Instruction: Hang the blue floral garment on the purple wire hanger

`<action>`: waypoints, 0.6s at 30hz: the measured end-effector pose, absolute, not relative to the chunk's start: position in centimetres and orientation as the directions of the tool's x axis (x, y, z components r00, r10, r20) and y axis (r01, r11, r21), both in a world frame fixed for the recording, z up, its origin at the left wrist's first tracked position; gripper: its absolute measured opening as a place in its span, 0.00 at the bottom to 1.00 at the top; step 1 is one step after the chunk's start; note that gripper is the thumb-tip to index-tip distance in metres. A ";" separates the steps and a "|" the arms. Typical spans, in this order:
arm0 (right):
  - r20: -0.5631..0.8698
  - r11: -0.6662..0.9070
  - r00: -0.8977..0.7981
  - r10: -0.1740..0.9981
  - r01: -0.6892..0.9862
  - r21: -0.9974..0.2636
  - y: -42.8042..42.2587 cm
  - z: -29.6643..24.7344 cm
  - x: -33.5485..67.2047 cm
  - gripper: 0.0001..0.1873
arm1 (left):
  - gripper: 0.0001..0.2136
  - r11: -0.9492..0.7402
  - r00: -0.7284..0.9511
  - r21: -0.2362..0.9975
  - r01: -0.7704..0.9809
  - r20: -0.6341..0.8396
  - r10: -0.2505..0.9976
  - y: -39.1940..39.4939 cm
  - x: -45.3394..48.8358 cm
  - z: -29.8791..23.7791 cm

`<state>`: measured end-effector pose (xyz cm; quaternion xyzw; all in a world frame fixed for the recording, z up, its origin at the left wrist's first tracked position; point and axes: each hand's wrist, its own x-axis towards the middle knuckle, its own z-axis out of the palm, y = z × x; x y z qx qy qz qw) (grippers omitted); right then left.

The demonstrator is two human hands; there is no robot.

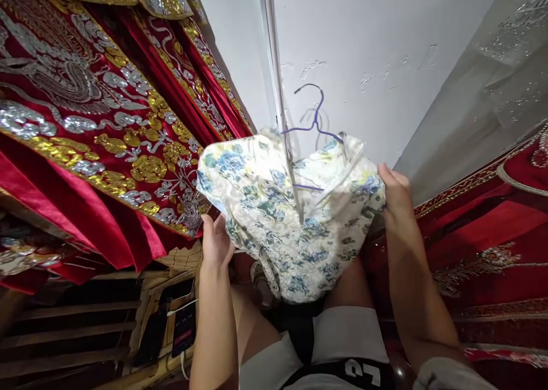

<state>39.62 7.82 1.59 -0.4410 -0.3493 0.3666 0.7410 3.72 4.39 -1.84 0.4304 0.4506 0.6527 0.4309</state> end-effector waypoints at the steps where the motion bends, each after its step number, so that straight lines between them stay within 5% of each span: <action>1: 0.205 0.340 0.447 0.871 -0.247 -0.907 8.3 2.0 38.8 0.23 | 0.26 -0.223 -0.299 0.953 -0.205 0.155 0.942 4.1 3.0 -2.5; 8: 0.159 0.192 0.179 0.971 -0.192 -0.962 8.0 -0.4 35.1 0.20 | 0.17 -0.051 -0.477 0.999 -0.018 0.036 0.878 2.1 2.1 -8.6; 15: 0.161 0.263 0.420 0.893 -0.197 -0.945 6.5 -3.0 37.5 0.21 | 0.23 -0.004 -0.444 0.978 -0.210 -0.091 0.891 0.1 3.7 -10.0; 18: 0.231 0.386 0.555 0.800 -0.181 -0.905 6.4 -2.1 39.4 0.21 | 0.23 -0.086 -0.357 0.985 -0.151 0.027 0.934 0.3 3.7 -8.5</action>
